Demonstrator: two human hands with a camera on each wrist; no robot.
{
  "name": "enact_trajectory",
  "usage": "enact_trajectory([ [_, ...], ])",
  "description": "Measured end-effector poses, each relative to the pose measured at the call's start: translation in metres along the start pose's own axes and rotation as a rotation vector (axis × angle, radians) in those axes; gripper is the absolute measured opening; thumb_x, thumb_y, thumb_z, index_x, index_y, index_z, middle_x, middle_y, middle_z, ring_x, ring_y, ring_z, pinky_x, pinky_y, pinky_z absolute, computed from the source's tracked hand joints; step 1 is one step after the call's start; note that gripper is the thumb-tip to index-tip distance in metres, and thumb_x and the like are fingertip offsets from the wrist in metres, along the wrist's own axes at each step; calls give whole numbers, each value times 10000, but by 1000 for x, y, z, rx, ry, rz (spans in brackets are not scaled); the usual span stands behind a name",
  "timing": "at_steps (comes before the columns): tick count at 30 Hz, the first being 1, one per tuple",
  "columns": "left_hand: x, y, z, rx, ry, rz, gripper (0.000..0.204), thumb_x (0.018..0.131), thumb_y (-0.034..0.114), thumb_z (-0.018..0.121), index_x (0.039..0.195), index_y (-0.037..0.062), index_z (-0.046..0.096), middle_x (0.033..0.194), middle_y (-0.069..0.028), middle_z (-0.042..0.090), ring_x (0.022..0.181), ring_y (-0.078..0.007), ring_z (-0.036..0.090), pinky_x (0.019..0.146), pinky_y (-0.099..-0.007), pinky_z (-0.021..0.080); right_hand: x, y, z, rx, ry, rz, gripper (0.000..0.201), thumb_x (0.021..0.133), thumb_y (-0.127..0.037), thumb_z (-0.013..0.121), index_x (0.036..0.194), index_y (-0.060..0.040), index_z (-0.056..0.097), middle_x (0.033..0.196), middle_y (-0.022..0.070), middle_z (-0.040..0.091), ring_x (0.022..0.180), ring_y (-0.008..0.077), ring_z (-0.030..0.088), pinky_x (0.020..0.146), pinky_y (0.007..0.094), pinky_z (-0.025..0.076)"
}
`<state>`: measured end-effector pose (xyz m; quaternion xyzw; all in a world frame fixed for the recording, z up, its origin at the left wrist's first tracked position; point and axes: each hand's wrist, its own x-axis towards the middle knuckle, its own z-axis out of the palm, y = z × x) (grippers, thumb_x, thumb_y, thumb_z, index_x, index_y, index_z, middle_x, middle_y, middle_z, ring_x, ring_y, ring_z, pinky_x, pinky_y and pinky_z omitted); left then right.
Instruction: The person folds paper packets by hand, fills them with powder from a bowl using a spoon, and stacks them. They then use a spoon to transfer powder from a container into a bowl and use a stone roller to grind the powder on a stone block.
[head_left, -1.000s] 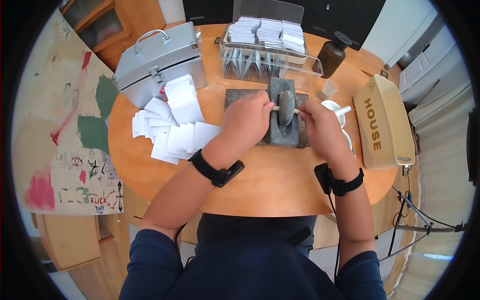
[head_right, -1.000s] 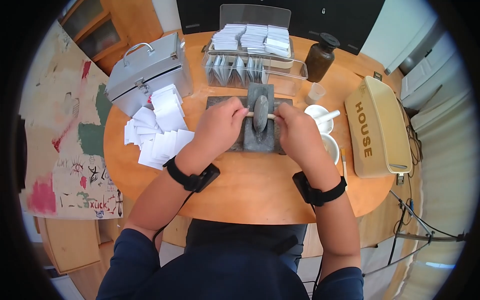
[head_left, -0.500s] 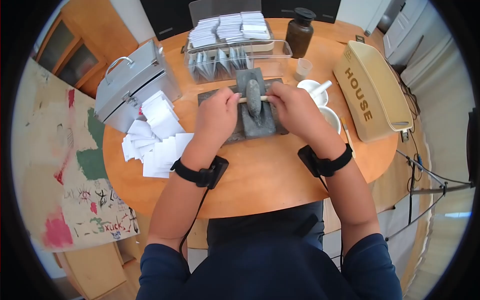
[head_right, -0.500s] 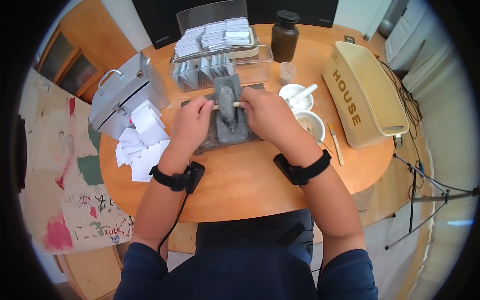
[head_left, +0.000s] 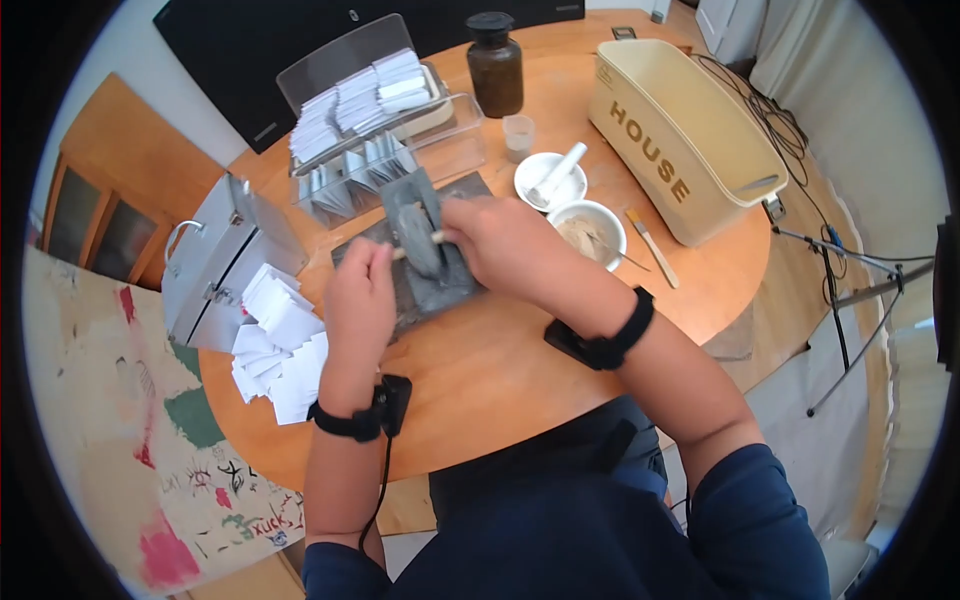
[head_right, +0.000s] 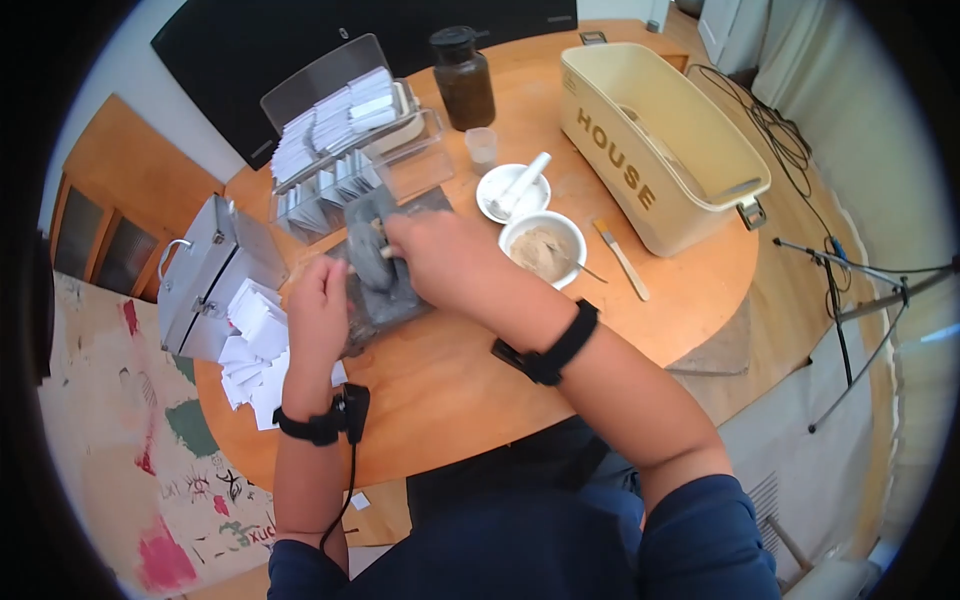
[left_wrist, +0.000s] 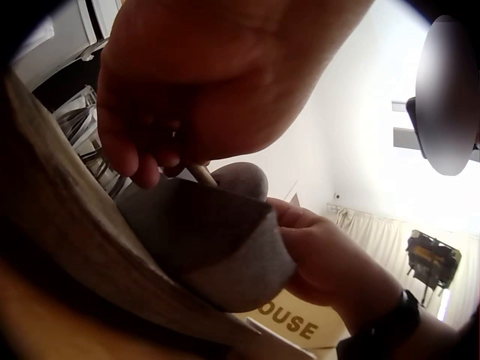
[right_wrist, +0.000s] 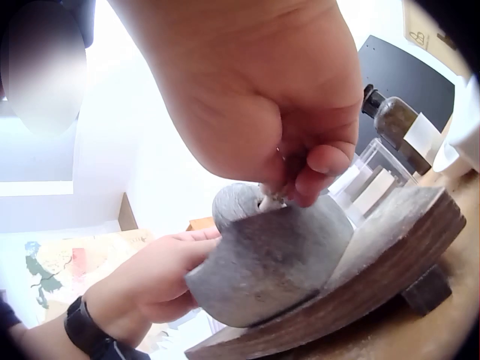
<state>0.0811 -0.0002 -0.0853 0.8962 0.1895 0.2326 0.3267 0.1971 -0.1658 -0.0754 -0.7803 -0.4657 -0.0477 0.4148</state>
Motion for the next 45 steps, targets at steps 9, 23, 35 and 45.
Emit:
enact_trajectory([
  [9, 8, -6, 2, 70, -67, -84, 309, 1008, 257, 468, 841, 8, 544, 709, -201, 556, 664, -380, 557, 618, -426, 437, 9, 5, 1, 27, -51, 15, 120, 887, -133, 595, 841, -23, 583, 778, 193, 643, 777, 400, 629, 672, 474, 489],
  [23, 1, 0, -2, 248, -53, -47, 338, 1018, 281, 437, 896, 4, 586, 781, -220, 614, 764, -429, 598, 670, -455, 456, 10, 4, -1, 35, -97, 28, 102, 892, -133, 594, 857, -38, 601, 791, 185, 656, 785, 391, 633, 682, 476, 490],
  [35, 25, 1, -12, 54, 101, 62, 270, 1003, 241, 502, 898, 10, 594, 654, -136, 549, 596, -261, 557, 600, -372, 447, 38, -2, -16, 97, -102, 52, 109, 901, -120, 585, 904, -16, 619, 840, 191, 660, 830, 394, 625, 711, 451, 491],
  [45, 50, -16, 3, -10, 88, 0, 243, 1011, 240, 507, 904, 41, 598, 631, 5, 515, 562, -78, 528, 527, -261, 415, 62, 21, -1, 74, -63, -55, 101, 879, -109, 617, 878, -10, 603, 816, 191, 653, 810, 397, 621, 694, 450, 484],
])
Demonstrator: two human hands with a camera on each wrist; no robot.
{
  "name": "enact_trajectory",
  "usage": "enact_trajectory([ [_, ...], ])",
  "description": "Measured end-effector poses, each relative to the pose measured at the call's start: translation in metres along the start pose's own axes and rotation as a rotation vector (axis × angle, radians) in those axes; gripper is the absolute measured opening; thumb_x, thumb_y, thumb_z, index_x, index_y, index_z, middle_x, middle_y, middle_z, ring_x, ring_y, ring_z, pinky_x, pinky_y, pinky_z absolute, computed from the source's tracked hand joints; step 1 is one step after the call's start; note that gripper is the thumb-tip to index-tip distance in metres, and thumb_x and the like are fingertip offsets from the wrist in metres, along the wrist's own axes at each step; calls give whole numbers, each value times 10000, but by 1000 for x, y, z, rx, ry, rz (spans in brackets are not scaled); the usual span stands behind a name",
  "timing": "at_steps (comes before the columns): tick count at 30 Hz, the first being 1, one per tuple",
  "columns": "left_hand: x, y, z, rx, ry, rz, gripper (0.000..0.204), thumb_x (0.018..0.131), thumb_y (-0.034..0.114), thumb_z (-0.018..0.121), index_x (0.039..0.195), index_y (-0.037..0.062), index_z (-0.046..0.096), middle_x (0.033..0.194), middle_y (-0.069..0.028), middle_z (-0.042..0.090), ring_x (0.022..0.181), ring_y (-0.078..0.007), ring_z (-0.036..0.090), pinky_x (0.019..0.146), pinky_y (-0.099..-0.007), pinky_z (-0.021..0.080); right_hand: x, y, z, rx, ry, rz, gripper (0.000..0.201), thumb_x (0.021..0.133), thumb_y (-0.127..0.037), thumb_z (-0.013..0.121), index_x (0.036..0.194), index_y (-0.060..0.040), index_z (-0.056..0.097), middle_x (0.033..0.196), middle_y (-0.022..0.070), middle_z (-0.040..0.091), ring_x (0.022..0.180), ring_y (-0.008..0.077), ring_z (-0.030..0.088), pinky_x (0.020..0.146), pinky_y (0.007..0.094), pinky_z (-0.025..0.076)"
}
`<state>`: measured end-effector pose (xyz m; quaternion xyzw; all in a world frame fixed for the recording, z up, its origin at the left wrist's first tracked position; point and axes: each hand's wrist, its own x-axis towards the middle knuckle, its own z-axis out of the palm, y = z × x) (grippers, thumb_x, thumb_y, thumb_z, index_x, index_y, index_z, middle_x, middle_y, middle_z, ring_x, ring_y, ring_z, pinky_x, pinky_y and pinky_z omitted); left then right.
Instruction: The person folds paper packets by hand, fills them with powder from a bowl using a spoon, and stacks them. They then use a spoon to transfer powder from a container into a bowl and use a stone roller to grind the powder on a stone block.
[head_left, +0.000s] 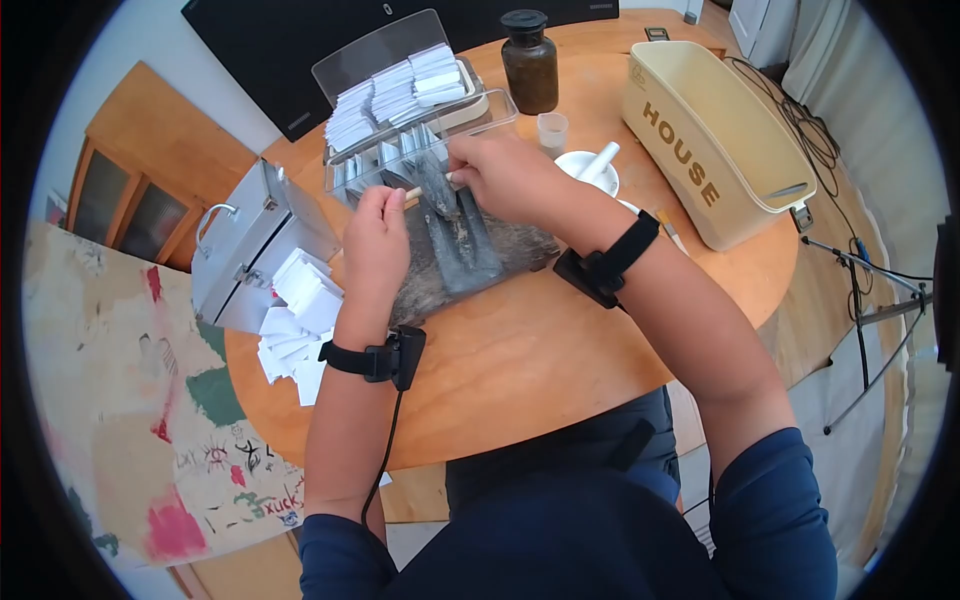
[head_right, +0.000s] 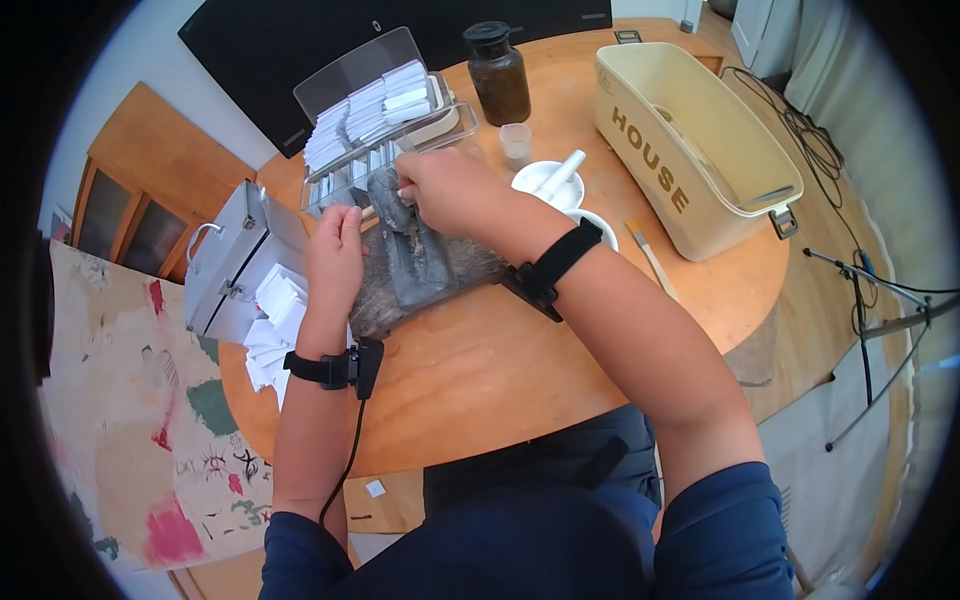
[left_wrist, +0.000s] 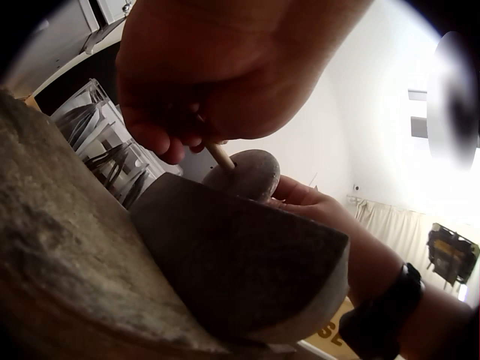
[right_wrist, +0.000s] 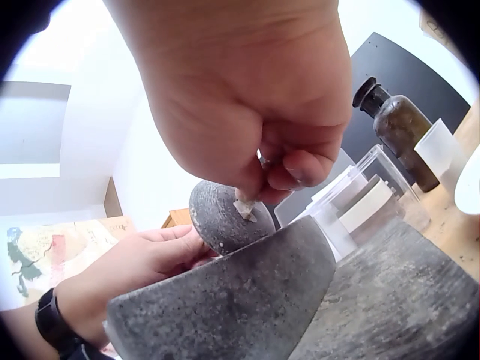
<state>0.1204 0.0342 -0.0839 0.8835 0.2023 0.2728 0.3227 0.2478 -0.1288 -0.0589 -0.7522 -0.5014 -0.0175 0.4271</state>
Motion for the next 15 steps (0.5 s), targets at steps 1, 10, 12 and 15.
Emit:
enact_trajectory([
  [1, -1, -3, 0, 33, 20, 50, 236, 1010, 235, 511, 903, 43, 596, 638, 2, 518, 569, -84, 539, 534, -263, 422, 0, -2, 0, 2, -5, -3, 101, 879, -109, 617, 878, -10, 603, 816, 191, 653, 810, 397, 621, 694, 450, 484],
  [10, -50, 17, -16, 34, -67, 66, 177, 975, 178, 565, 911, 15, 579, 676, -49, 539, 580, -134, 524, 560, -302, 427, -41, -13, 1, -7, -63, -41, 59, 859, -59, 613, 885, -18, 579, 820, 192, 636, 817, 409, 609, 687, 455, 478],
  [12, -57, 21, -16, 11, -73, 95, 151, 967, 155, 565, 912, 16, 576, 679, -74, 535, 601, -160, 504, 570, -323, 415, -47, -16, -1, -17, -66, -38, 59, 861, -58, 610, 884, -16, 575, 818, 192, 634, 818, 410, 607, 688, 456, 478],
  [15, -56, 22, -19, 62, -85, 170, 137, 961, 149, 574, 937, 14, 581, 682, -68, 542, 617, -167, 525, 597, -312, 437, -47, -21, -6, -29, -105, -6, 65, 874, -69, 598, 892, -12, 571, 835, 197, 635, 828, 410, 606, 700, 458, 478],
])
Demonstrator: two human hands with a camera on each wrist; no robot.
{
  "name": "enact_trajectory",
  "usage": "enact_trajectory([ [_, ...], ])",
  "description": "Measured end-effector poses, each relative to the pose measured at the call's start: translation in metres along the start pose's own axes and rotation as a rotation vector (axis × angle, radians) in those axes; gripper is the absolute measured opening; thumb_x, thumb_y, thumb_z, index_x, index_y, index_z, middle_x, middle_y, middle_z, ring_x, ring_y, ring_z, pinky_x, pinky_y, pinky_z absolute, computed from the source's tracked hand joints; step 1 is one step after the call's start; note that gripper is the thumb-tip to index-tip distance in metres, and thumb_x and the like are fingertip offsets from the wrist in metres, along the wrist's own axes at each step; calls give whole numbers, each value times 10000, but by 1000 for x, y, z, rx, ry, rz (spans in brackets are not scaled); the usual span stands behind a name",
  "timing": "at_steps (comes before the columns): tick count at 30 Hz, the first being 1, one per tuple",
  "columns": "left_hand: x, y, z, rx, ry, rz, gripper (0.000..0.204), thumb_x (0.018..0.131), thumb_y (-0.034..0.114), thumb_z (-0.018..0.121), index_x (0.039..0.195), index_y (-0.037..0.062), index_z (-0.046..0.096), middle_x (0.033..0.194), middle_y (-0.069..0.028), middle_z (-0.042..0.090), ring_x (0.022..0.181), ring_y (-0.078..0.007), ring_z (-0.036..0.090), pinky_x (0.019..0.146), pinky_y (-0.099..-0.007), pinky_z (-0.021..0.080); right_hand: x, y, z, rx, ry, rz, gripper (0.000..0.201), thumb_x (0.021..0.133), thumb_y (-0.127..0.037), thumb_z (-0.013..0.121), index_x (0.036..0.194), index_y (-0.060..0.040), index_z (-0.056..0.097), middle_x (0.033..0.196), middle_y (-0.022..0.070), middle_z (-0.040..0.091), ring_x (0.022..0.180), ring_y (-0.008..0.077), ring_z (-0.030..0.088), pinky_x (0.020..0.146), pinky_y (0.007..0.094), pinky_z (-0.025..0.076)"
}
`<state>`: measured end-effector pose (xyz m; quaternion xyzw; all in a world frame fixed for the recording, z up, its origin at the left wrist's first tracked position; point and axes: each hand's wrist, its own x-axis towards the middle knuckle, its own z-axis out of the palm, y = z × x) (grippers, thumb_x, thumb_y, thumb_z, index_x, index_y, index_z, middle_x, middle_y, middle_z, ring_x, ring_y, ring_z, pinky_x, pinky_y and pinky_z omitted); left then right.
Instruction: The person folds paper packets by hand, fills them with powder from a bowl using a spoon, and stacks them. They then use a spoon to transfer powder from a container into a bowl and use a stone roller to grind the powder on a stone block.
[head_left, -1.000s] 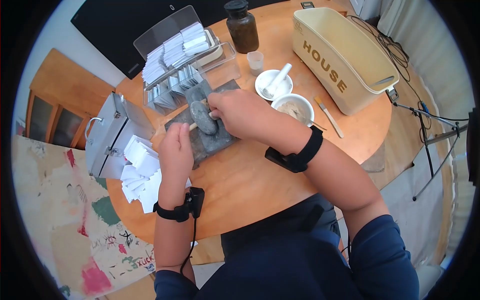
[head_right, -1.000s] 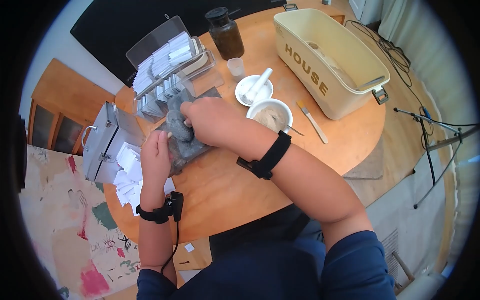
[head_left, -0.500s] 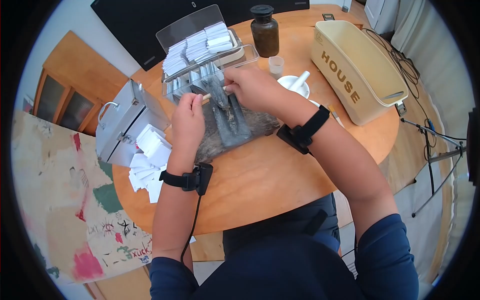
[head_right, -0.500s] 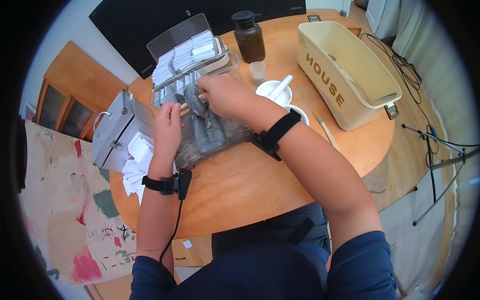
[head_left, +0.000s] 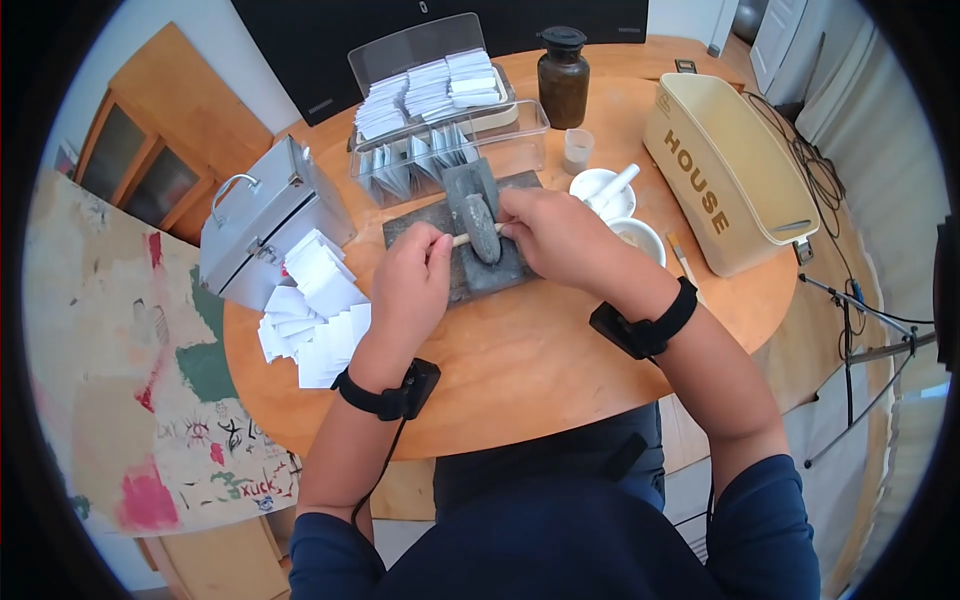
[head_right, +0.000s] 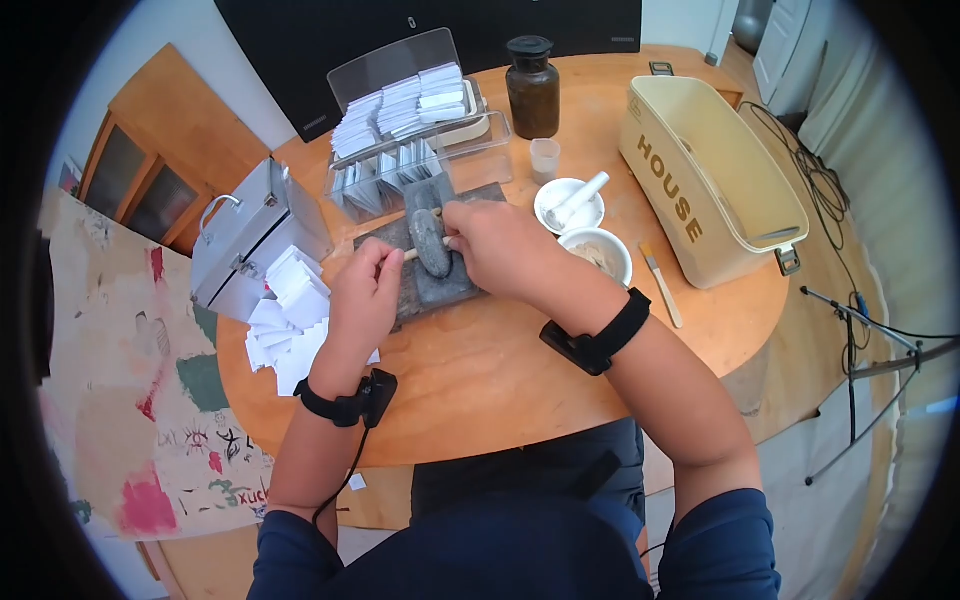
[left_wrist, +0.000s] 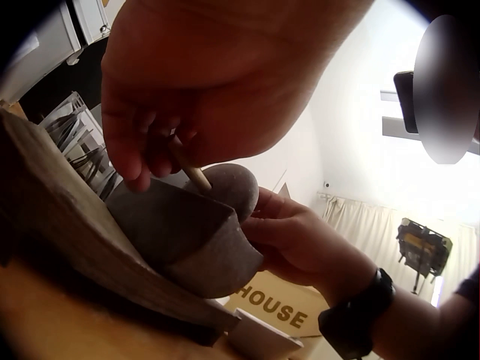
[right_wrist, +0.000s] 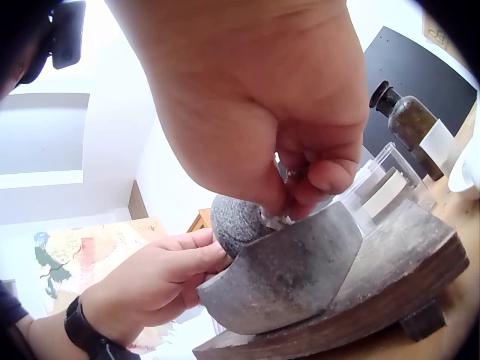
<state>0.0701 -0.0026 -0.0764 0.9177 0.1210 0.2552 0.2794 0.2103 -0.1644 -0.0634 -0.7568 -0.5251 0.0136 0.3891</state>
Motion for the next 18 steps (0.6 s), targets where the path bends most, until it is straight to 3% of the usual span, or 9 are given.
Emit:
enact_trajectory([
  [2, 5, 3, 1, -72, 12, -3, 134, 955, 145, 580, 954, 12, 588, 719, -75, 564, 653, -179, 550, 627, -309, 453, 3, 0, -2, -14, -33, 14, 75, 885, -82, 588, 900, -10, 572, 855, 200, 637, 837, 408, 607, 711, 460, 478],
  [4, 8, 5, 1, -145, 30, -9, 134, 950, 141, 586, 971, 9, 596, 757, -83, 586, 689, -192, 575, 657, -306, 469, 6, 0, -1, 5, -49, 32, 222, 922, -219, 572, 888, 0, 558, 903, 216, 631, 896, 412, 603, 759, 492, 471],
  [6, 9, 7, 0, -125, -24, 118, 155, 940, 135, 598, 1030, 9, 604, 898, -101, 621, 804, -218, 611, 713, -313, 489, 3, -5, -9, -2, -95, 37, 276, 926, -274, 577, 909, 2, 565, 915, 223, 627, 903, 412, 601, 770, 487, 472],
  [7, 8, 12, -3, -177, -86, 38, 223, 907, 164, 650, 1069, 19, 604, 1012, -117, 621, 869, -233, 611, 724, -326, 490, 3, -7, -12, -6, -135, 52, 332, 931, -328, 581, 929, 4, 572, 927, 229, 624, 909, 411, 600, 781, 483, 472],
  [10, 11, 14, -4, -78, -93, 111, 309, 858, 204, 716, 1084, 27, 602, 1020, -112, 612, 847, -224, 595, 722, -321, 488, 1, 0, -7, -12, -76, -42, 351, 924, -321, 633, 1027, 12, 595, 915, 206, 639, 848, 377, 618, 741, 417, 489],
  [14, 21, 19, -11, -101, -103, 76, 363, 814, 254, 756, 1047, 20, 606, 972, -126, 622, 751, -264, 603, 699, -348, 508, 16, -2, -16, 59, -145, -3, 409, 917, -376, 614, 1001, 25, 614, 943, 231, 647, 900, 410, 615, 768, 444, 495],
  [16, 32, 23, -16, -103, -25, 52, 395, 806, 247, 766, 1088, 19, 607, 993, -127, 636, 753, -238, 609, 700, -333, 517, 30, -6, -21, 66, -119, 64, 409, 902, -361, 642, 985, 38, 616, 927, 237, 660, 866, 409, 634, 744, 436, 505],
  [17, 42, 13, -13, -199, -5, 68, 482, 815, 245, 762, 1219, 39, 598, 1039, -143, 650, 771, -217, 620, 711, -327, 524, 40, 5, -18, 94, -63, 10, 431, 898, -371, 649, 1030, 38, 612, 902, 243, 671, 848, 405, 652, 733, 429, 512],
  [18, 51, 9, -12, -202, -10, 63, 482, 815, 245, 762, 1219, 39, 598, 1039, -143, 650, 771, -217, 620, 711, -327, 524, 48, 6, -21, 130, -82, 53, 473, 916, -401, 626, 1117, 26, 603, 919, 246, 677, 872, 394, 661, 751, 418, 516],
])
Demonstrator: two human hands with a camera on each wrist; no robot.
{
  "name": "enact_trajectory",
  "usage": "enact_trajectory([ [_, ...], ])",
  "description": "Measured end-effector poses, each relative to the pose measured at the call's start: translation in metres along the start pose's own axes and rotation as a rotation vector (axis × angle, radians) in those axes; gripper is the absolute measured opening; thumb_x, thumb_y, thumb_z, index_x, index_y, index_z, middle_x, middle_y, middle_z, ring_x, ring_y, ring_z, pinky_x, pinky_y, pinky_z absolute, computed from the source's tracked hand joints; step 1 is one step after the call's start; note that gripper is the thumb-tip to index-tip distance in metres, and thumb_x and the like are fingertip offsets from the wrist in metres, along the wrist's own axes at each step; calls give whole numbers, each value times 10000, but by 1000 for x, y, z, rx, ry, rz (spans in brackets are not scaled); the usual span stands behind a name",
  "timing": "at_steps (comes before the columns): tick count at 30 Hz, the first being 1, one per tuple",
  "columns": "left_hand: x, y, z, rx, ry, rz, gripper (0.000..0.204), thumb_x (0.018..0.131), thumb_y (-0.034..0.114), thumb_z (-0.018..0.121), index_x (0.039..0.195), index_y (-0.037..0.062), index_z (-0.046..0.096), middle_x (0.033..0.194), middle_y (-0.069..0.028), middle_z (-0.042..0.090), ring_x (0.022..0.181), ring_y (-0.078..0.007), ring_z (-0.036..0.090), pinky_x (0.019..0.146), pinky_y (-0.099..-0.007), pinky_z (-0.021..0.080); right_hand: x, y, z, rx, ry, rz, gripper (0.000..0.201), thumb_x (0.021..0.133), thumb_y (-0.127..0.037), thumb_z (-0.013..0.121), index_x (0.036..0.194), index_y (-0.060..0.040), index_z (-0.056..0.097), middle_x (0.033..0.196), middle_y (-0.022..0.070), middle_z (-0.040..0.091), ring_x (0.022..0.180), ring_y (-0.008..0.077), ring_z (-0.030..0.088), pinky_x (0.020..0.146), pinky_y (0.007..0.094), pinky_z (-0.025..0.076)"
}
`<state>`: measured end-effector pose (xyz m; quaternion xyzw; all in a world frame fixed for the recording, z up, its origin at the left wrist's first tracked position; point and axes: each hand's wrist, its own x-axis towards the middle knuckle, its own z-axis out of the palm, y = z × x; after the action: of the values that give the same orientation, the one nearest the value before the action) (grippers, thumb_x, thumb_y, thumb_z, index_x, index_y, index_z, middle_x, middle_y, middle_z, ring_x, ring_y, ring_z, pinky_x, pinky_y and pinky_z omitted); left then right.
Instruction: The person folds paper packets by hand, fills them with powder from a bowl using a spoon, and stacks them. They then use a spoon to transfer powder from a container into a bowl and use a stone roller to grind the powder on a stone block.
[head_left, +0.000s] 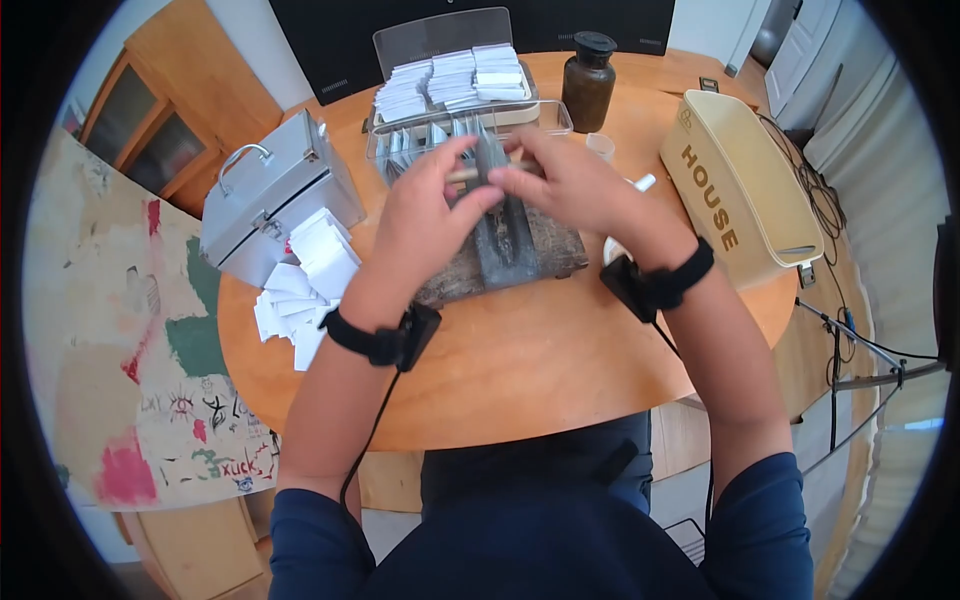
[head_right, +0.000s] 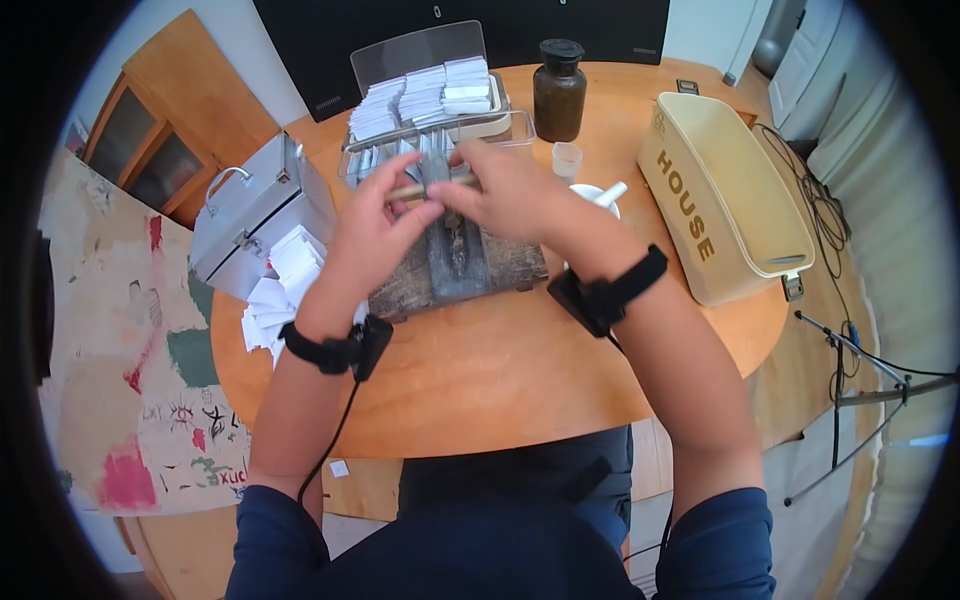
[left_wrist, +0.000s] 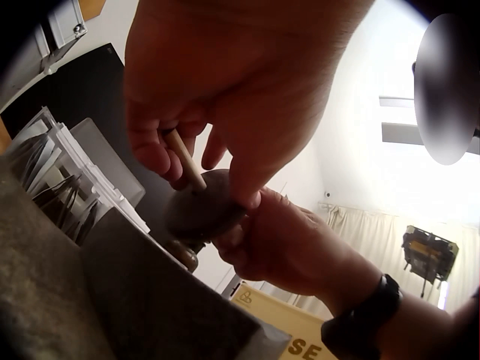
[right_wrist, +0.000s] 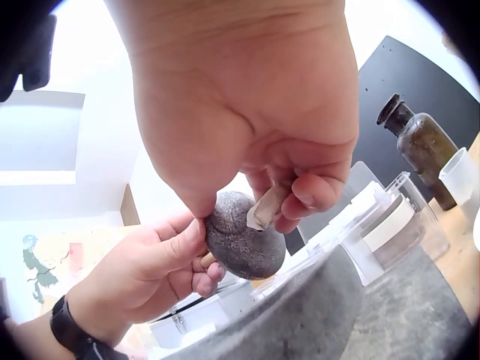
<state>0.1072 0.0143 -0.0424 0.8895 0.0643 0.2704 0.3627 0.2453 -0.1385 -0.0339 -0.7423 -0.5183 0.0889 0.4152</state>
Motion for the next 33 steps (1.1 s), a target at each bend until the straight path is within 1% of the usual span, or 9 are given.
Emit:
enact_trajectory([
  [2, 13, -4, -1, -78, -54, -55, 499, 868, 177, 726, 1331, 82, 565, 983, -61, 631, 787, -103, 530, 727, -265, 480, 14, -2, -7, -98, -53, 24, 532, 931, -428, 598, 1210, 24, 575, 981, 264, 676, 933, 401, 656, 800, 419, 516],
  [4, 15, -11, 1, -53, -70, -56, 551, 892, 180, 703, 1404, 108, 514, 989, -72, 632, 829, -117, 552, 762, -272, 484, 18, 8, 0, -114, -60, 9, 540, 936, -428, 590, 1229, 25, 568, 1012, 273, 670, 963, 405, 650, 824, 423, 511],
  [6, 14, -21, 5, -40, -97, -8, 543, 870, 249, 714, 1357, 78, 544, 1107, -192, 651, 937, -269, 670, 810, -337, 530, 19, 13, 4, -125, -67, -4, 549, 940, -427, 583, 1249, 27, 562, 1044, 281, 664, 993, 409, 643, 848, 427, 506],
  [10, 10, -18, 5, -36, -107, -69, 537, 877, 250, 705, 1357, 76, 542, 1146, -207, 639, 1021, -296, 661, 863, -354, 518, 13, 9, 7, -79, -35, -7, 539, 945, -408, 576, 1285, 9, 550, 1083, 275, 660, 1028, 419, 627, 871, 434, 498],
  [12, 9, -11, 2, -93, -100, -116, 536, 901, 197, 693, 1394, 78, 517, 953, -66, 612, 888, -137, 573, 813, -290, 483, 10, 9, 10, -41, -3, -30, 533, 945, -401, 576, 1293, 1, 547, 1087, 267, 661, 1021, 419, 628, 867, 434, 498],
  [16, 4, -13, 3, -45, -101, -30, 531, 903, 191, 689, 1389, 65, 517, 925, -58, 614, 859, -137, 579, 788, -278, 482, 6, 8, 11, -21, -11, -84, 519, 949, -384, 575, 1301, -5, 539, 1080, 260, 663, 1009, 411, 633, 856, 428, 498],
  [18, 1, -12, 4, -152, -65, -68, 517, 868, 232, 708, 1325, 39, 563, 1113, -216, 653, 996, -314, 663, 832, -373, 533, 2, 3, 9, -8, 0, -79, 509, 950, -376, 575, 1300, -8, 540, 1073, 256, 665, 1003, 408, 635, 851, 425, 499],
  [24, 1, -13, 3, 75, -53, 38, 491, 872, 225, 701, 1310, 42, 579, 1073, -214, 660, 998, -319, 660, 834, -380, 528, 3, 4, 10, -29, 14, -67, 485, 949, -359, 582, 1301, -28, 545, 1017, 238, 679, 929, 374, 661, 784, 400, 514],
  [33, 5, -20, 4, -25, -82, 50, 502, 866, 246, 709, 1307, 43, 582, 1069, -233, 641, 999, -330, 646, 847, -390, 513, 0, 5, 17, -41, 42, -55, 497, 955, -378, 568, 1303, -25, 535, 1069, 242, 670, 1007, 393, 641, 845, 424, 501],
])
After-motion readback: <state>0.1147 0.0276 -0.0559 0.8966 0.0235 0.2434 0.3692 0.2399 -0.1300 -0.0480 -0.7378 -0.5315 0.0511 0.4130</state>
